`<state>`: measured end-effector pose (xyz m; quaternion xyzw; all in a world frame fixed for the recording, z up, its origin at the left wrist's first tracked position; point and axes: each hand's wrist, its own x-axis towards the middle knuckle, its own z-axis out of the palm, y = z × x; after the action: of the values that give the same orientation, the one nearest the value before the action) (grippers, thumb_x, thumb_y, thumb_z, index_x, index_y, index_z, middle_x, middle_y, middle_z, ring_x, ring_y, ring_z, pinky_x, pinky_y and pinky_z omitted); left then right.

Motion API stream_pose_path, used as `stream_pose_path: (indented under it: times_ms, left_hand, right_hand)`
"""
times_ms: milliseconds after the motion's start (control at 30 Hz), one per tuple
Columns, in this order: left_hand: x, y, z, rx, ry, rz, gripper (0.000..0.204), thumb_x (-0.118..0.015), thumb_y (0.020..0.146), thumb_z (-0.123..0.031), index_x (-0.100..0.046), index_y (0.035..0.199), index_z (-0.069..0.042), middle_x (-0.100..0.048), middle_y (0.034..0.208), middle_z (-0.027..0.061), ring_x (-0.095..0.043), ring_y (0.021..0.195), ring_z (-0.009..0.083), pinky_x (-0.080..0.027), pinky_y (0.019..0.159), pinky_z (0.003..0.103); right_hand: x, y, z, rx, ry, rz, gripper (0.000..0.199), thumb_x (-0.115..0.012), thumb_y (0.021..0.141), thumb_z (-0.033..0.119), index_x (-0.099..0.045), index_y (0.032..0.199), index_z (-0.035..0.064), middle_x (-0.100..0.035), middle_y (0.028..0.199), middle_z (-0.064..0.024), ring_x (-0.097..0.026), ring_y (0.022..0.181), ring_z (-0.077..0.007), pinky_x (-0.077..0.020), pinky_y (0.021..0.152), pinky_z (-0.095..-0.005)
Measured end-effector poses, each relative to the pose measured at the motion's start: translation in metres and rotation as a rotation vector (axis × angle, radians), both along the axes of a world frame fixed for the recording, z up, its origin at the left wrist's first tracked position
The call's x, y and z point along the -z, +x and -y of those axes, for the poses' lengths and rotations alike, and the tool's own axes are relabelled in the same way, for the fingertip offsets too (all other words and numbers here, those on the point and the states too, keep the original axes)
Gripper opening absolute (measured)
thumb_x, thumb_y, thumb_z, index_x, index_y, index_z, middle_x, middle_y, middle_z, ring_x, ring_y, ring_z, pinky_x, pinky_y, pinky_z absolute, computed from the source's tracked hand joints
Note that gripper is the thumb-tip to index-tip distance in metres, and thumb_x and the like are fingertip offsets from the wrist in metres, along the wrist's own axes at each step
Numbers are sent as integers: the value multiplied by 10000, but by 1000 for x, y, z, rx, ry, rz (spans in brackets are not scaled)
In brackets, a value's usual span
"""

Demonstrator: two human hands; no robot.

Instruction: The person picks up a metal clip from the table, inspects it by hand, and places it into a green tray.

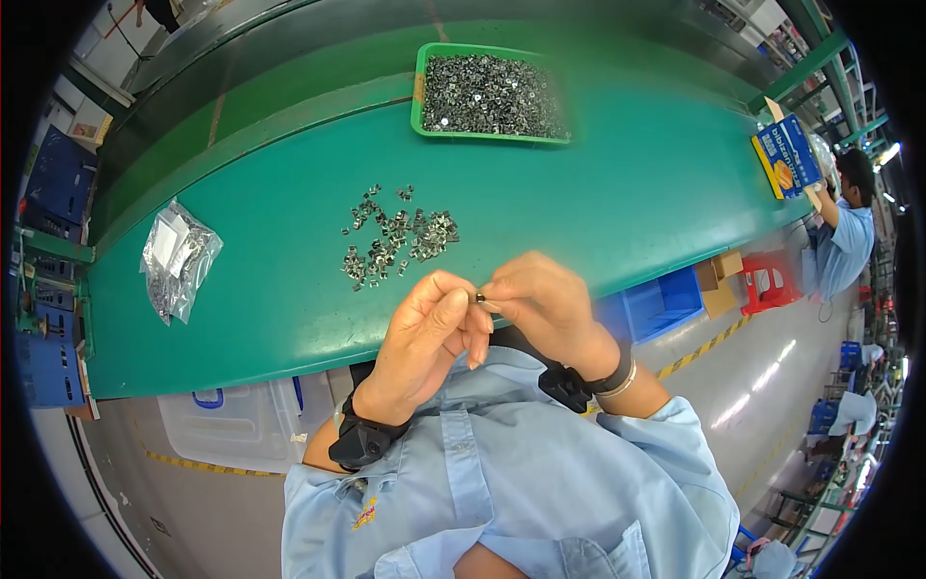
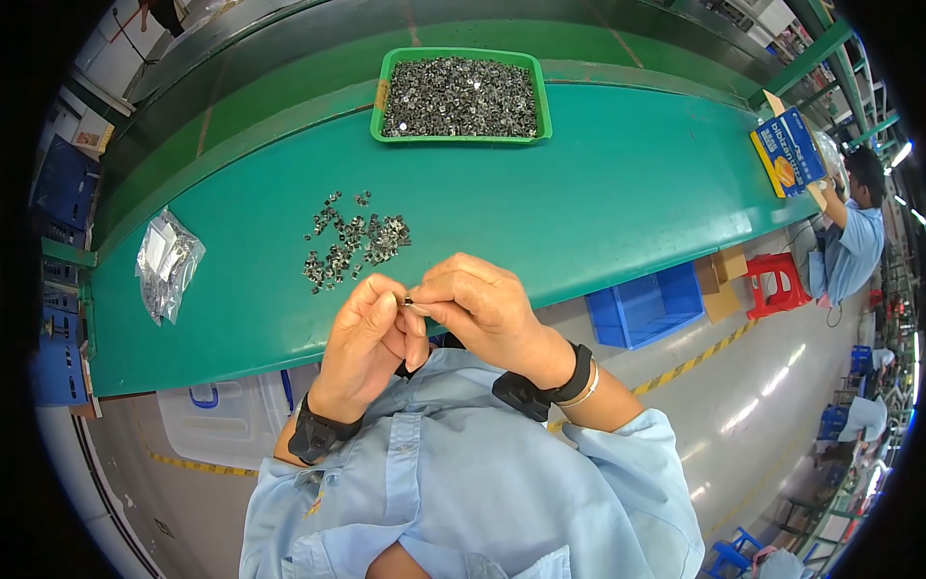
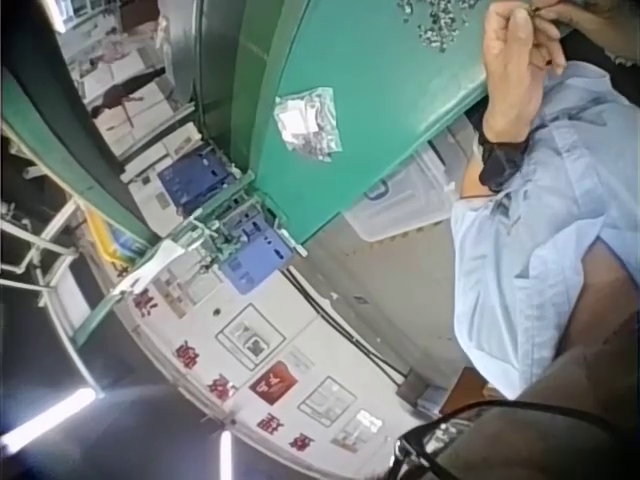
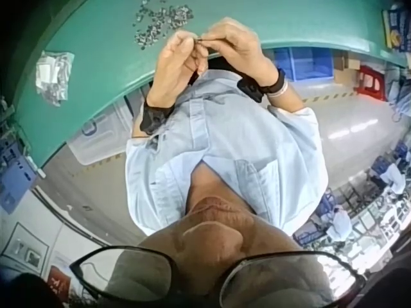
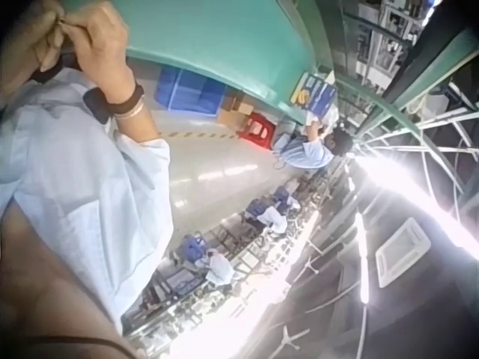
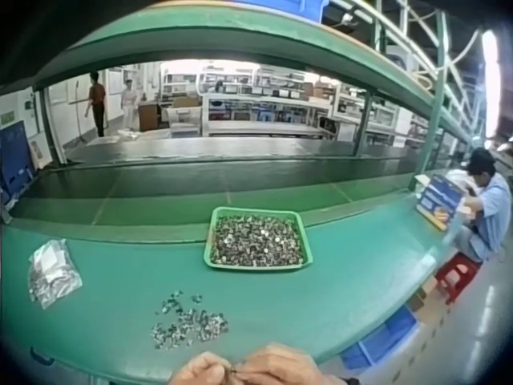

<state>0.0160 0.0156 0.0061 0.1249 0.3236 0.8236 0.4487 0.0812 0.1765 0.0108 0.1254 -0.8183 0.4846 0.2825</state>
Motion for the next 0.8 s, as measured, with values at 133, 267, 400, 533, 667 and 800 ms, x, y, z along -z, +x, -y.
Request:
stream_pose_path:
  times_ms: [133, 267, 400, 533, 667, 800]
  left_hand:
    - [10, -1, 1, 53, 87, 83, 165, -502, 951, -218, -495, 937, -54, -611, 769, 92, -547, 569, 156, -437, 508, 279]
    - [14, -1, 1, 65, 154, 126, 152, -519, 943, -209, -496, 929, -60, -614, 772, 95, -545, 563, 157, -435, 502, 280]
    - [12, -2, 2, 69, 133, 107, 143, -540, 933, -197, -494, 916, -62, -610, 759, 92, -543, 559, 155, -436, 500, 276]
    - [7, -6, 6, 70, 40, 22, 140, -559, 922, -186, -493, 911, -63, -603, 748, 91, -539, 551, 152, -437, 499, 271]
    - [5, -7, 7, 74, -19, -22, 149, -527, 940, -203, -492, 911, -61, -596, 744, 91, -541, 563, 150, -438, 502, 265]
    - [2, -5, 5, 48, 11, 48, 179, -487, 959, -226, -492, 913, -54, -589, 739, 86, -541, 579, 148, -439, 511, 267]
  right_hand:
    - [0, 1, 6, -12, -52, 9, 196, -693, 724, -39, -610, 887, 34, -620, 834, -87, -603, 747, -220, -483, 619, -305]
    - [1, 1, 8, -19, -45, 0, 192, -692, 731, -34, -610, 890, 35, -619, 823, -87, -600, 734, -218, -482, 615, -301]
    - [1, 1, 7, -32, 2, -5, 184, -685, 745, -26, -607, 898, 37, -620, 817, -89, -598, 729, -214, -483, 618, -301]
    - [4, 0, 10, -18, -27, 27, 166, -684, 751, -16, -602, 885, 39, -620, 811, -87, -595, 722, -212, -481, 621, -298]
    - [8, -4, 10, -7, -45, 6, 134, -675, 769, -1, -606, 875, 42, -621, 791, -69, -610, 722, -188, -491, 592, -281]
    - [12, -4, 11, -21, -220, 93, 100, -669, 792, 17, -612, 869, 46, -624, 802, -58, -606, 748, -165, -491, 630, -275]
